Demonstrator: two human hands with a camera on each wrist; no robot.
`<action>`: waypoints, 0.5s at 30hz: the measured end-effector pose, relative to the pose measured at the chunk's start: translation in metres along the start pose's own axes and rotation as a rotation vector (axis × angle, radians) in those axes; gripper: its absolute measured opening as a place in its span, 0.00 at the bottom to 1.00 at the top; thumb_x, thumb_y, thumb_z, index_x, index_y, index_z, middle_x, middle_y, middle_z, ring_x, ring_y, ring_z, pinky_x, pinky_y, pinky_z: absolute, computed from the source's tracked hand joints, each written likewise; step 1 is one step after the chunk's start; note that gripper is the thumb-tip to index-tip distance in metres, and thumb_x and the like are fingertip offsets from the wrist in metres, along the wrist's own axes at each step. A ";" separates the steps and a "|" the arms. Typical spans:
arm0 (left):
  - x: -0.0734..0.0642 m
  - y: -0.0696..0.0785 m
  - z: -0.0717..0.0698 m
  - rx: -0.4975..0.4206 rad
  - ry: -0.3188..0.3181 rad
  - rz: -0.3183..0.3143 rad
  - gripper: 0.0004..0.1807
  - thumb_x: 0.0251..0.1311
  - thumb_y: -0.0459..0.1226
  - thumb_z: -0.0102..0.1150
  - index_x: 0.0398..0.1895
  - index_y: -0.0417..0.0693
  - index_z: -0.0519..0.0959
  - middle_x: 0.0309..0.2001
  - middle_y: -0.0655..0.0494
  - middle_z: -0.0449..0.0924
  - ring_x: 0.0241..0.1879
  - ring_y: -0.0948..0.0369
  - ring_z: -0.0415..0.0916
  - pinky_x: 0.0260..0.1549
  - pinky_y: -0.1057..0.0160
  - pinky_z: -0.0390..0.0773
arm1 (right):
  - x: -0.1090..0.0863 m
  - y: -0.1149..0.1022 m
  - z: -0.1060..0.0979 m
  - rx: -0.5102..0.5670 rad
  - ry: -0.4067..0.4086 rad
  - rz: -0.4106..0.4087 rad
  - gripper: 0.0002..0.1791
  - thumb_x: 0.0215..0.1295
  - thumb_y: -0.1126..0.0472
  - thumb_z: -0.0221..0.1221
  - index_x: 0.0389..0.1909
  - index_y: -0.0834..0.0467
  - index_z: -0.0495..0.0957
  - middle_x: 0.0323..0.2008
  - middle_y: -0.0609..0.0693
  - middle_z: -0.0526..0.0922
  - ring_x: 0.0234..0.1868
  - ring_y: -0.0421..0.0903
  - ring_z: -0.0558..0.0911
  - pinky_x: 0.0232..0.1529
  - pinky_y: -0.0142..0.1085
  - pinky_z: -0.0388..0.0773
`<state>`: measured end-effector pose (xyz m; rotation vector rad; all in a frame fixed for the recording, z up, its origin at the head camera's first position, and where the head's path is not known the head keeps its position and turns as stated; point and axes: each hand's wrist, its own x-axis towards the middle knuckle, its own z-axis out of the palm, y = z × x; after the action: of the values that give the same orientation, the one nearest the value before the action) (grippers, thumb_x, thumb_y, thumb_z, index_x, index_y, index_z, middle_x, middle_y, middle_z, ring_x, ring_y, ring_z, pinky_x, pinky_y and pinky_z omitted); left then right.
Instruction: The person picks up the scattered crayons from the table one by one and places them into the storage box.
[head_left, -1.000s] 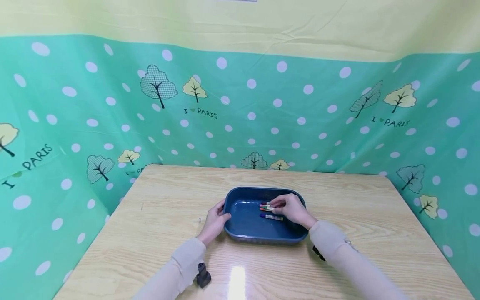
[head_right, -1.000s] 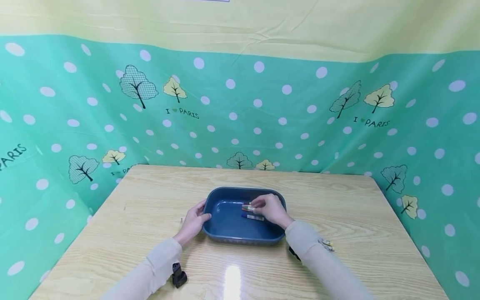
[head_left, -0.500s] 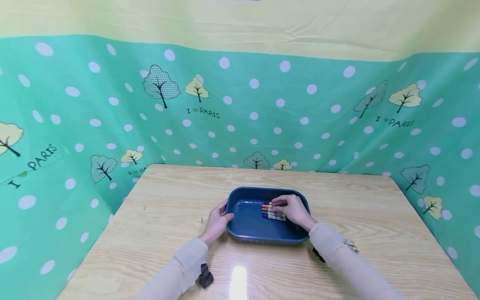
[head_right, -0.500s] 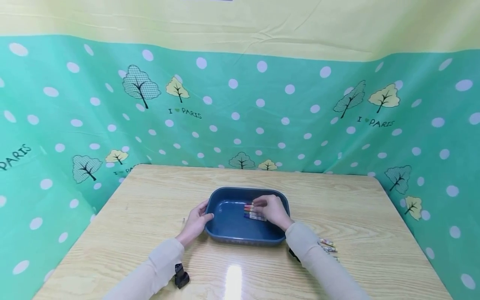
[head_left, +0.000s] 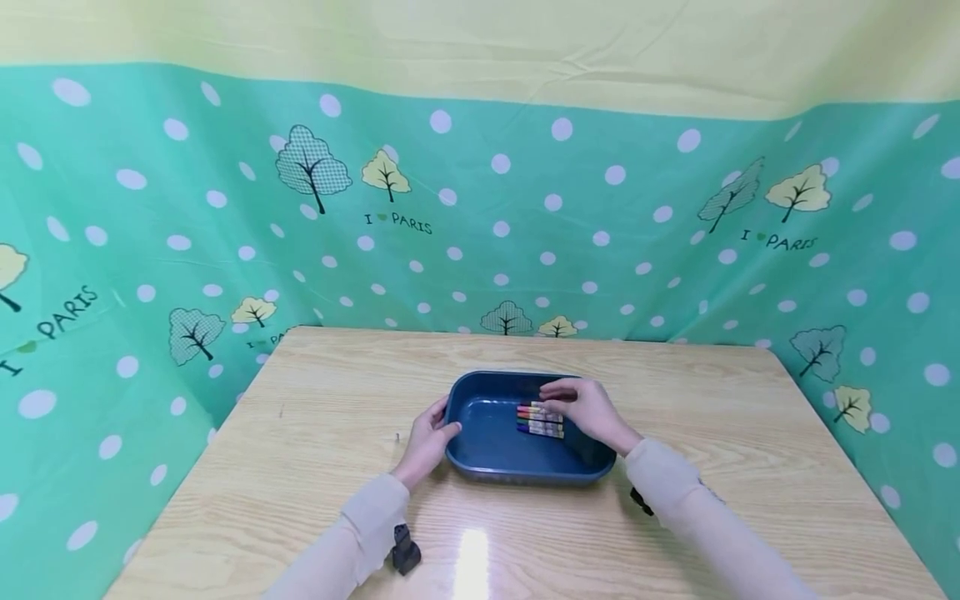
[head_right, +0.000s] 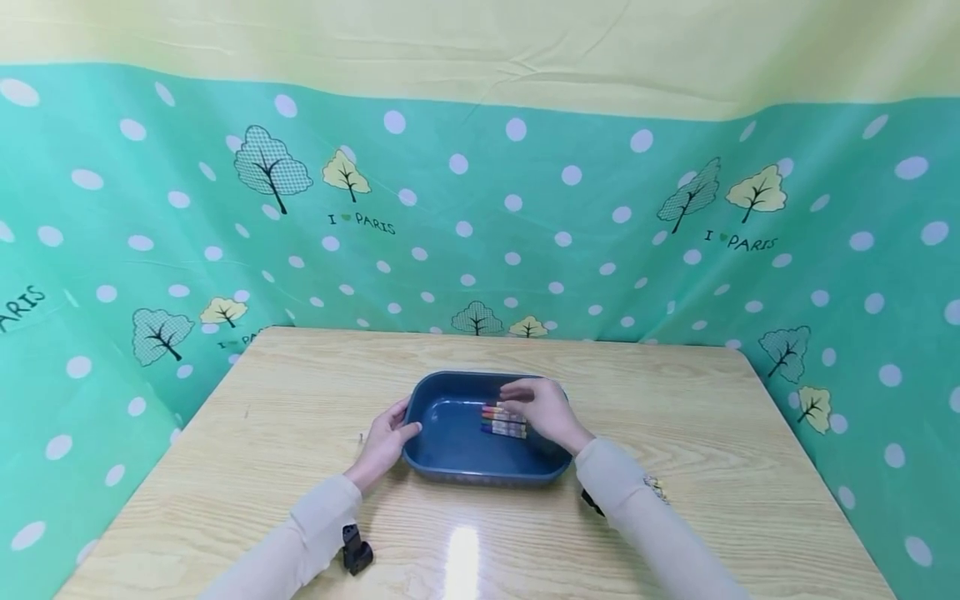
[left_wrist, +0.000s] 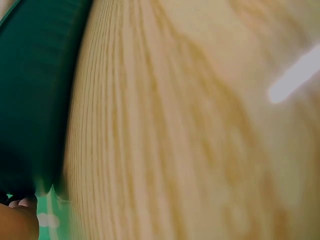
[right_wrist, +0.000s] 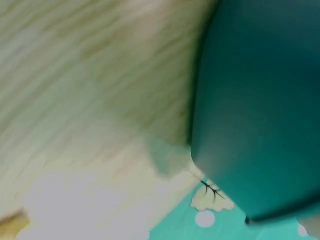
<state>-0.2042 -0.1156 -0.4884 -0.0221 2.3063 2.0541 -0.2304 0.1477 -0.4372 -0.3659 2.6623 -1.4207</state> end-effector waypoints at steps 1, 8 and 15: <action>0.000 0.000 0.000 -0.003 0.003 -0.006 0.31 0.58 0.26 0.48 0.66 0.33 0.57 0.66 0.35 0.56 0.64 0.43 0.58 0.61 0.50 0.65 | -0.002 0.001 -0.004 -0.003 -0.002 -0.008 0.15 0.58 0.64 0.59 0.47 0.61 0.79 0.42 0.53 0.84 0.43 0.47 0.82 0.42 0.36 0.82; 0.003 -0.004 0.001 -0.008 0.023 0.001 0.31 0.55 0.25 0.48 0.65 0.31 0.58 0.64 0.33 0.59 0.63 0.42 0.60 0.61 0.50 0.65 | -0.020 0.013 -0.040 -0.015 0.030 0.011 0.16 0.58 0.64 0.60 0.48 0.62 0.79 0.44 0.56 0.83 0.45 0.49 0.82 0.42 0.34 0.82; 0.003 -0.005 0.002 0.005 0.019 -0.002 0.30 0.56 0.25 0.48 0.65 0.32 0.59 0.65 0.34 0.59 0.63 0.43 0.61 0.60 0.50 0.66 | -0.045 0.036 -0.071 -0.036 0.039 0.037 0.17 0.59 0.61 0.59 0.49 0.63 0.78 0.46 0.58 0.82 0.46 0.50 0.82 0.43 0.32 0.82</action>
<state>-0.2065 -0.1138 -0.4934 -0.0448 2.3212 2.0563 -0.2066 0.2358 -0.4280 -0.2935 2.7145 -1.3850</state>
